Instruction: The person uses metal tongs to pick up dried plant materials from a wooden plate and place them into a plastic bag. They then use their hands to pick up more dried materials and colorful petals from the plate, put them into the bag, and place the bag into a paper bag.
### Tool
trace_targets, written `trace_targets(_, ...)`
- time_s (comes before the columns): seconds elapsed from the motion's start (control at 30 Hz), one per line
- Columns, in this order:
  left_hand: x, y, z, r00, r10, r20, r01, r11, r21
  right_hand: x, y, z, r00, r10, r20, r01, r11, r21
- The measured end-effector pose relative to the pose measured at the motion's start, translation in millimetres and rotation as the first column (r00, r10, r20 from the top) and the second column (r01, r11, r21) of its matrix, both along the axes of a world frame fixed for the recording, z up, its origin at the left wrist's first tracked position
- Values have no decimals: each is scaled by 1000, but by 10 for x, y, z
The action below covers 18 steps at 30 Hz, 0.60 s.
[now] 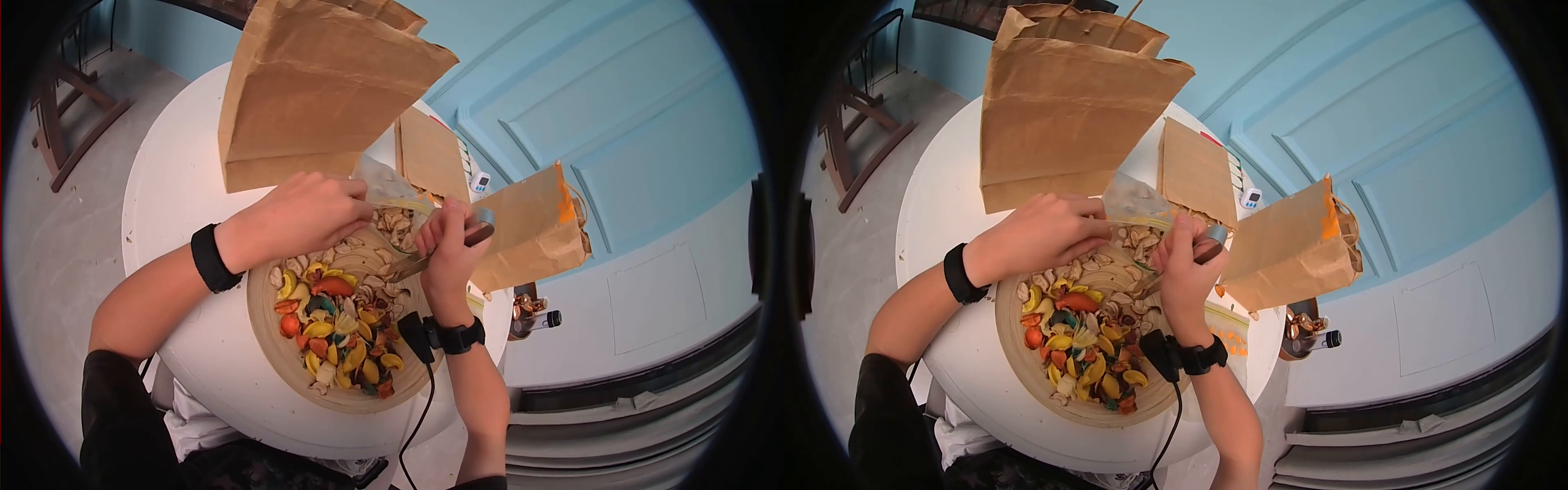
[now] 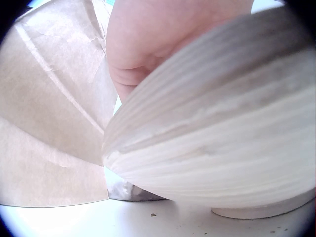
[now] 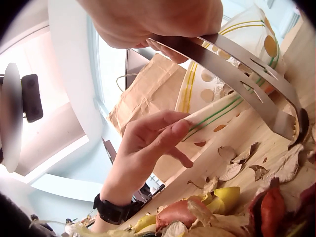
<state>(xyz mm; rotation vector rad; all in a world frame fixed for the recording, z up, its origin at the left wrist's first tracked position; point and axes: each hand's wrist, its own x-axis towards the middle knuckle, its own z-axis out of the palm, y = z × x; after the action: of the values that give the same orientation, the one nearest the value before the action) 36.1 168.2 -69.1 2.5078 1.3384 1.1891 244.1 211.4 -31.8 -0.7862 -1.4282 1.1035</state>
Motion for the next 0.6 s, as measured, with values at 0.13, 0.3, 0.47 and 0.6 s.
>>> trace_targets(0.13, -2, -10, 7, 1000, 0, 9, 0, 1000, 6, 19, -71, 121, 1000, 15, -24, -16, 1000, -14)
trace_targets(0.3, -5, -7, 2, 1000, -8, 19, 8, 1000, 6, 104, -96, 327, 986, 109, -125, -102, 993, 62)
trace_targets(0.47, -5, -4, 11, 1000, -11, 17, 11, 1000, -7, 18, -93, 342, 997, 13, -73, -8, 998, 62)
trace_targets(0.6, -4, 5, -7, 1000, -4, 16, 4, 1000, 10, -12, -6, 15, 999, -24, 26, 22, 997, 79)
